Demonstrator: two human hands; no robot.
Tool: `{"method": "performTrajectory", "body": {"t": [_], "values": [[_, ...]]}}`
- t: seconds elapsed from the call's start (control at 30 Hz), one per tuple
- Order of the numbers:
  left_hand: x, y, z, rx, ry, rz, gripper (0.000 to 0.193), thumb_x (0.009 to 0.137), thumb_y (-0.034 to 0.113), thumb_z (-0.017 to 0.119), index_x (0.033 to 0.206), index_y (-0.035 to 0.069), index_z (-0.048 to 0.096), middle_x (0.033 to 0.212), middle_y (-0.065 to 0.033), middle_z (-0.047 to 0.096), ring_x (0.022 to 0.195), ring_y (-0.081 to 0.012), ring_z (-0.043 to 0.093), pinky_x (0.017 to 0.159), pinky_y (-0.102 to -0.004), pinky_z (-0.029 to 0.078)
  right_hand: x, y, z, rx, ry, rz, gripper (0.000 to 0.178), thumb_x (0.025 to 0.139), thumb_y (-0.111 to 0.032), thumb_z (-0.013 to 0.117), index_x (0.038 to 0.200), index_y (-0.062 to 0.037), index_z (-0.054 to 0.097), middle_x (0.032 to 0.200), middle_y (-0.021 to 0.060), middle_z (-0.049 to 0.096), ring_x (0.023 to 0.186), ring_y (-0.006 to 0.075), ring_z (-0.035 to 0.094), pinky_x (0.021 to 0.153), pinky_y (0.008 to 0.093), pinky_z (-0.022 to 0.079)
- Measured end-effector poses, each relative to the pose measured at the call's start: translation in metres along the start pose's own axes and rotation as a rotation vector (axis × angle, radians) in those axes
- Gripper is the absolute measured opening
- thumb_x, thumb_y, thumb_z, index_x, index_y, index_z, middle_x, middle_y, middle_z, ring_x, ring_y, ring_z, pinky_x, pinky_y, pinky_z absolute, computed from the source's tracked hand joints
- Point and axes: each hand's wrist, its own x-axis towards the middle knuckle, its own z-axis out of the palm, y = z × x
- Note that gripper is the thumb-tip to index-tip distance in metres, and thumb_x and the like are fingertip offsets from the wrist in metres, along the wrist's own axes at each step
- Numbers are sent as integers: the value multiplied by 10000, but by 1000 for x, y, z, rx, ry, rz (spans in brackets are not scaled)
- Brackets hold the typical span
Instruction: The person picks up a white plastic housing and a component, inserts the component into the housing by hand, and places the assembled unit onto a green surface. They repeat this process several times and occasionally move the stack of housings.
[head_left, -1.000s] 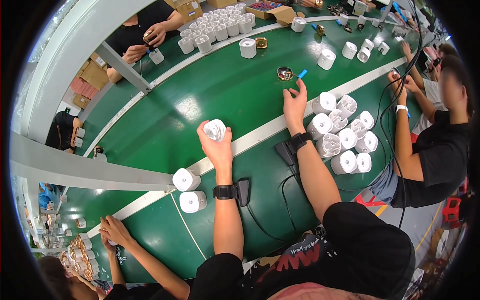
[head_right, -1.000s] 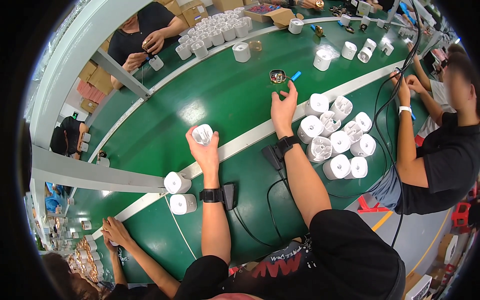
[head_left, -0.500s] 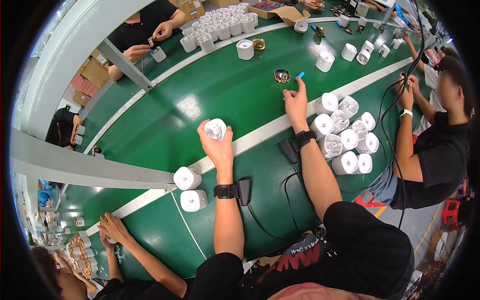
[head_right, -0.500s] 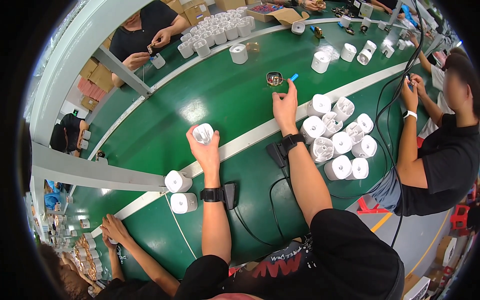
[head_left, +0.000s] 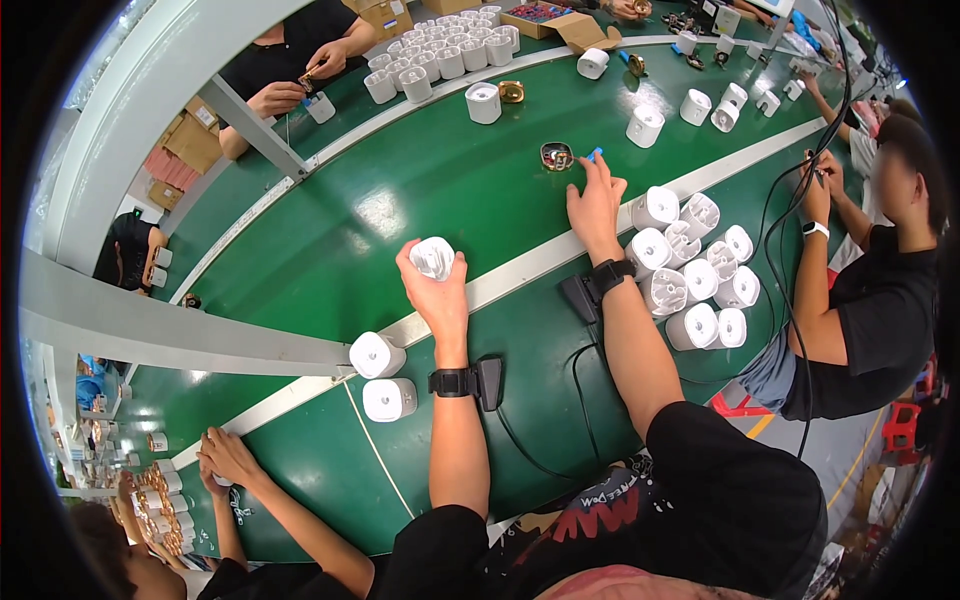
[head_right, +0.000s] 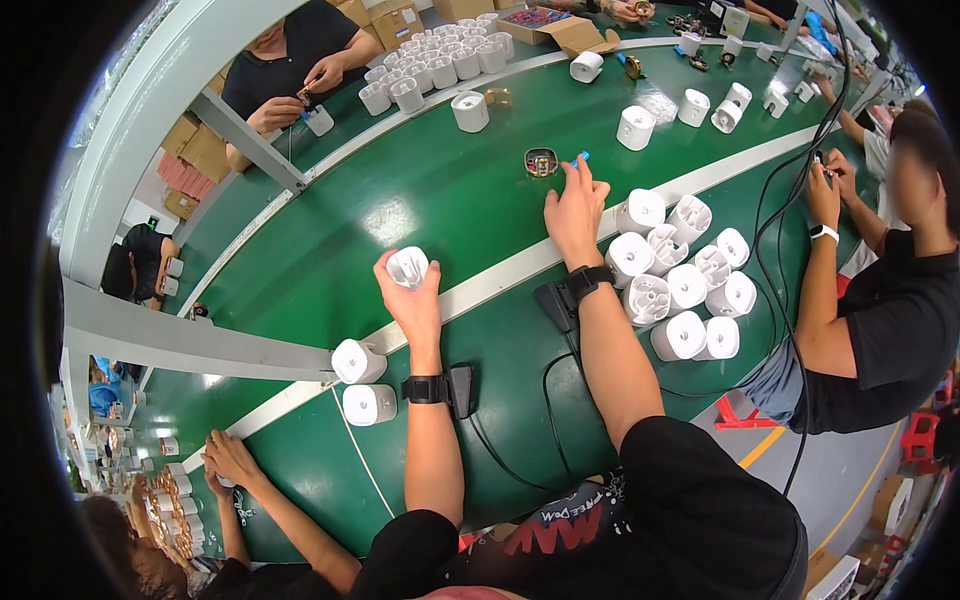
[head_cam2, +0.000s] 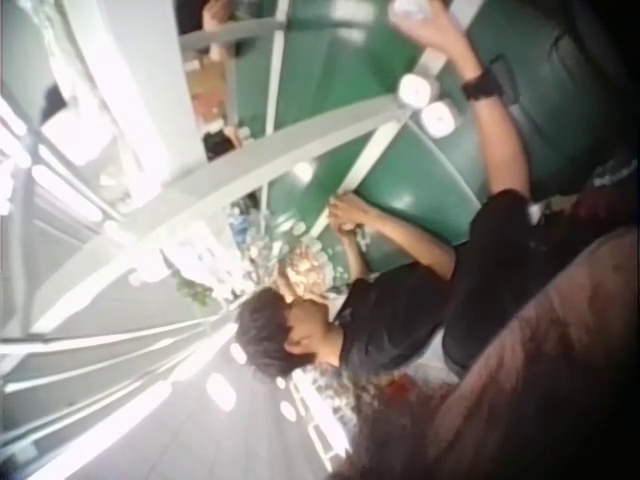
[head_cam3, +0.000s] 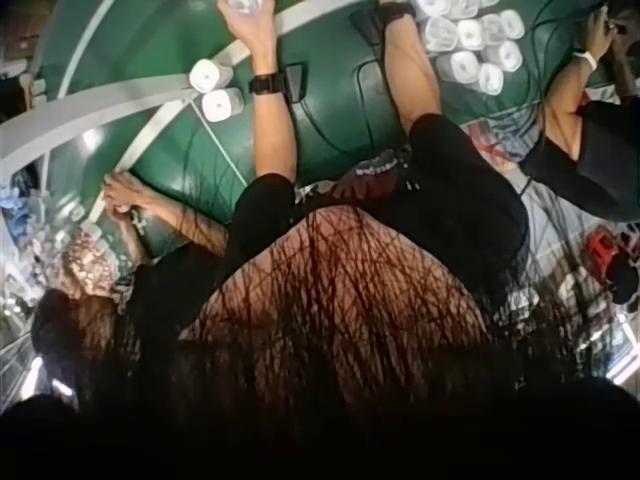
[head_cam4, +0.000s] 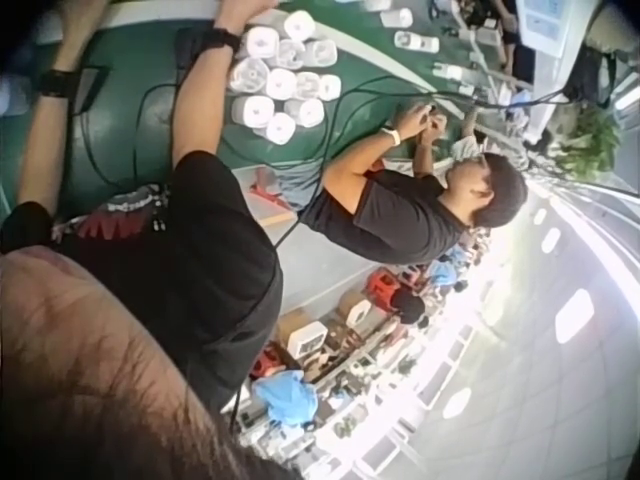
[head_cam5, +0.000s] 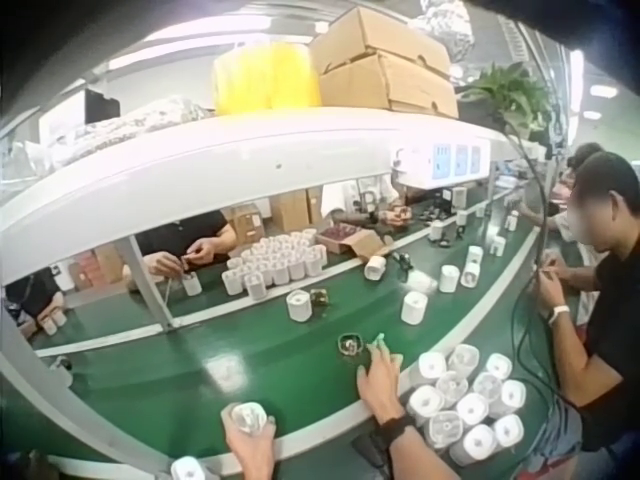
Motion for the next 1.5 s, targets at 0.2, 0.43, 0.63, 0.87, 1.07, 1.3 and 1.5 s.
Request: {"method": "performTrajectory", "body": {"t": [0.2, 0.43, 0.63, 0.87, 1.07, 1.3, 1.5], "values": [[1, -4, -3, 10, 21, 13, 554, 758, 113, 779, 1225, 12, 498, 1076, -127, 598, 977, -223, 599, 898, -358, 482, -1, -14, -10, 55, -231, 6, 586, 805, -55, 668, 1368, -77, 508, 1452, 89, 494, 1094, 300, 497, 944, 428, 425], [2, -6, -2, -13, 17, 11, 552, 756, 110, 779, 1221, 12, 499, 1060, -124, 603, 962, -221, 602, 892, -358, 484, 3, -17, -12, 100, -271, 40, 591, 789, -28, 685, 1352, -126, 533, 1283, 63, 606, 1091, 305, 503, 927, 435, 422], [2, -6, -3, 14, 30, 15, 549, 754, 108, 777, 1218, 14, 501, 1063, -125, 604, 967, -222, 604, 895, -359, 483, -2, -30, -17, 131, -234, -215, 438, 754, -26, 724, 1177, -103, 641, 1136, 67, 635, 1051, 298, 535, 894, 432, 446], [2, -3, 0, 12, 26, -16, 557, 749, 111, 782, 1222, 16, 502, 1065, -130, 610, 977, -231, 611, 899, -361, 482, -6, -28, -6, 322, -207, -117, 346, 723, -49, 762, 1056, -91, 678, 1039, 88, 660, 951, 303, 606, 815, 420, 489], [4, -3, -2, 34, 30, -15, 565, 747, 116, 788, 1225, 19, 503, 1059, -127, 616, 972, -230, 616, 896, -360, 487, -15, -44, -11, -94, -340, -36, 323, 768, -224, 762, 1056, -99, 687, 890, 83, 659, 831, 323, 636, 765, 425, 518], [-1, 7, 3, -188, -206, -119, 607, 724, 82, 808, 1243, 47, 494, 1164, -176, 594, 1052, -296, 614, 938, -399, 489, 3, -26, -10, 1202, -974, 574, 261, 953, -254, 618, 1125, -61, 656, 822, 29, 614, 714, 141, 603, 526, 286, 468], [-5, 7, 11, -204, -299, -5, 633, 712, 69, 829, 1241, 32, 483, 1198, -167, 611, 1062, -286, 629, 937, -379, 504, -18, -52, -4, 2142, -1031, 872, 278, 997, -155, 559, 1224, 5, 576, 988, 53, 601, 757, 86, 599, 526, 203, 471]]}}
